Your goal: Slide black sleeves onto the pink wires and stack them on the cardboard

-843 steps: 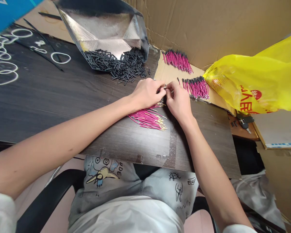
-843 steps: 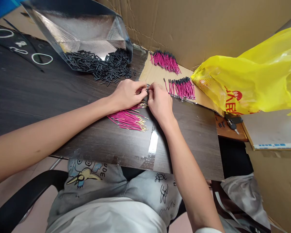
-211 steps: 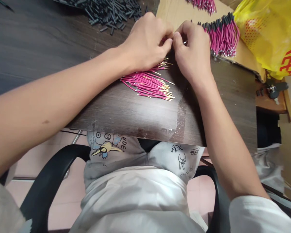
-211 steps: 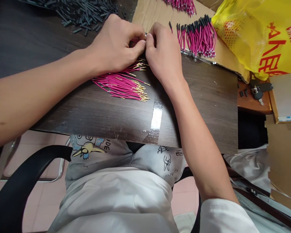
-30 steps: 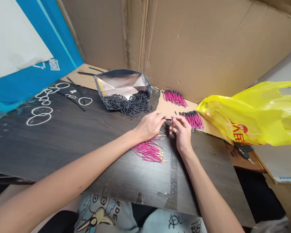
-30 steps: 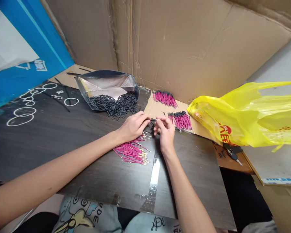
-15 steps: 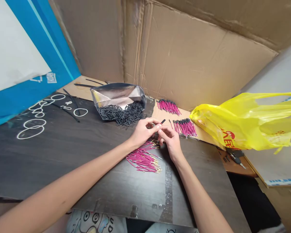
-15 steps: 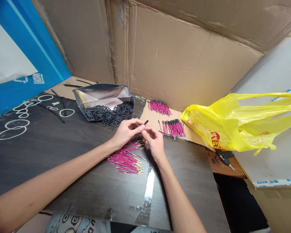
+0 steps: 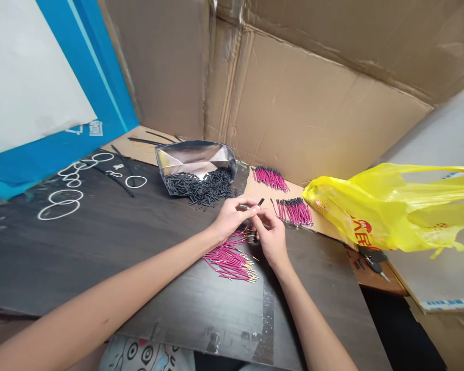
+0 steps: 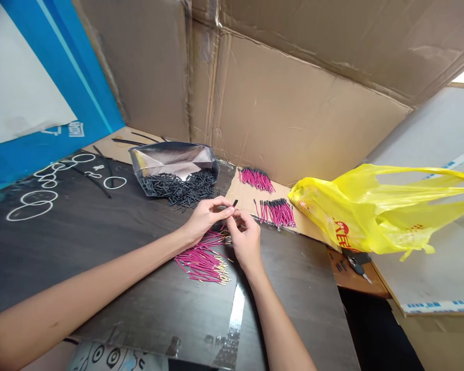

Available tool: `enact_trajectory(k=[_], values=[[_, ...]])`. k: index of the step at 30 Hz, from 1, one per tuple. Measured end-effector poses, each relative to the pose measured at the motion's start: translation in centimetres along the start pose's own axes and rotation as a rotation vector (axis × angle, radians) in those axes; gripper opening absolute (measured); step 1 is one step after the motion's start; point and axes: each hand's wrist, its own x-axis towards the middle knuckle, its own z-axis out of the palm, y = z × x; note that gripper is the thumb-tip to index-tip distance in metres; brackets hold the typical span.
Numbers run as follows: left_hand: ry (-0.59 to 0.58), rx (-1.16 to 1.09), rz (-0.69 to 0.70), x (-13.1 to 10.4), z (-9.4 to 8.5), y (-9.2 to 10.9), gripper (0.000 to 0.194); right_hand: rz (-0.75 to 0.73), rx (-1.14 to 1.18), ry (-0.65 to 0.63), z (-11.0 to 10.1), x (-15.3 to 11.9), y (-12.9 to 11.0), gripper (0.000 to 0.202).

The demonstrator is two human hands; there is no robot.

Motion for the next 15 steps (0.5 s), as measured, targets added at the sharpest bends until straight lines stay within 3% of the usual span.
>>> enact_trajectory(k=[5, 11, 15], values=[[0.004, 0.038, -0.017, 0.0, -0.1, -0.3, 0.021, -0.055, -0.121, 0.026, 0.1, -0.3, -0.4, 0.025], [-0.005, 0.199, 0.054, 0.2, -0.3, 0.0, 0.022, -0.118, -0.187, 0.228, -0.8, -0.5, -1.3, 0.026], [-0.033, 0.28, 0.078, 0.2, -0.2, -0.1, 0.021, -0.156, -0.177, 0.233, -1.0, -0.6, -1.7, 0.022]])
